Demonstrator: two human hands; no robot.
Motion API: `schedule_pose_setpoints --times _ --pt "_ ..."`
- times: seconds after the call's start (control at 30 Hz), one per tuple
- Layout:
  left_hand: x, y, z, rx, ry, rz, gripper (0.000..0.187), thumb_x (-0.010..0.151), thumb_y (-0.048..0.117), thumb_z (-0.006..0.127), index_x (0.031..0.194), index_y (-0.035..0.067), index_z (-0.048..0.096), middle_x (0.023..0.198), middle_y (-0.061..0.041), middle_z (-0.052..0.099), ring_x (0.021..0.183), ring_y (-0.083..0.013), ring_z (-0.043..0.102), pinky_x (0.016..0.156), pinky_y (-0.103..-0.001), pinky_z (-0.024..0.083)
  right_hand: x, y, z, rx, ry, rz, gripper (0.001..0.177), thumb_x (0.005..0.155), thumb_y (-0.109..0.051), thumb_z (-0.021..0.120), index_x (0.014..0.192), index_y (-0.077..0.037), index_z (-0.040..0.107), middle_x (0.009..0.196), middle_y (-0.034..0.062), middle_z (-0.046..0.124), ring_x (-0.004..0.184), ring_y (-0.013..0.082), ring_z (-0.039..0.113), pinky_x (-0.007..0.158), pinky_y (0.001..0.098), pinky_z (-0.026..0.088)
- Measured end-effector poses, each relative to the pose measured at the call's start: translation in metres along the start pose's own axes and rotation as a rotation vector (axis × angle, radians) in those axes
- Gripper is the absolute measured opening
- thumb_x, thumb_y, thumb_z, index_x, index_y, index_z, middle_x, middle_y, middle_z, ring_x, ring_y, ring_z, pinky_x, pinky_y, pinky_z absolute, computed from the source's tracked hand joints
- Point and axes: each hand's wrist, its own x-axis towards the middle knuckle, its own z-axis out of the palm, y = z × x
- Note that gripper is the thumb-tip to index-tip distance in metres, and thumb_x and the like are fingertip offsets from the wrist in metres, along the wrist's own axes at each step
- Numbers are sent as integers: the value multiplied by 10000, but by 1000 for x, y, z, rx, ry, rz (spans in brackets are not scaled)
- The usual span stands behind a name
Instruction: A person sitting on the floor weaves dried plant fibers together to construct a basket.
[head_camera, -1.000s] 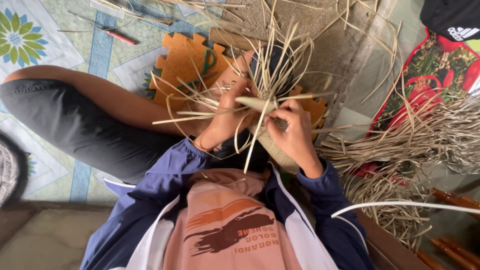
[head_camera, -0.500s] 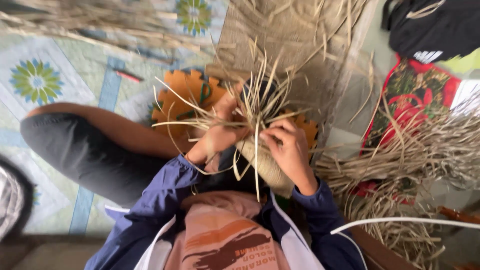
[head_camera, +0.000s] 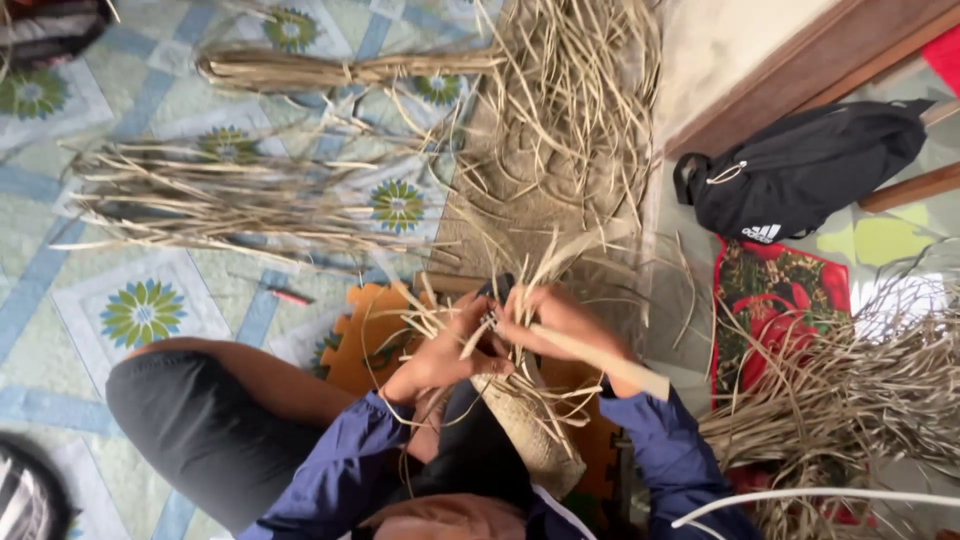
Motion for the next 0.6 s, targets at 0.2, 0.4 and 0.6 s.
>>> schedule_pose_setpoints --times 0.2,0.4,0.6 --pt "2 19 -13 -307 -96 -248 622 734 17 899 1186 24 471 770 -160 711 668 -191 680 613 -246 524 25 68 -26 300 365 430 111 683 -109 795 746 -72 711 687 -13 648 634 104 585 615 226 449" --pt "-7 -13 1 -185 -105 -200 532 670 -5 926 1041 31 547 769 -142 685 654 -204 685 609 -271 557 19 150 -44 316 781 589 353 865 -439 845 1118 -207 760 964 52 763 742 164 746 582 276 574" --pt "-12 -54 -6 -338 87 -238 321 784 -37 825 866 61 531 768 -108 681 687 -168 642 610 -232 497 -4 82 -47 521 992 197 788 997 -108 746 1544 -115 180 1382 229 422 903 314 770 832 311 664"
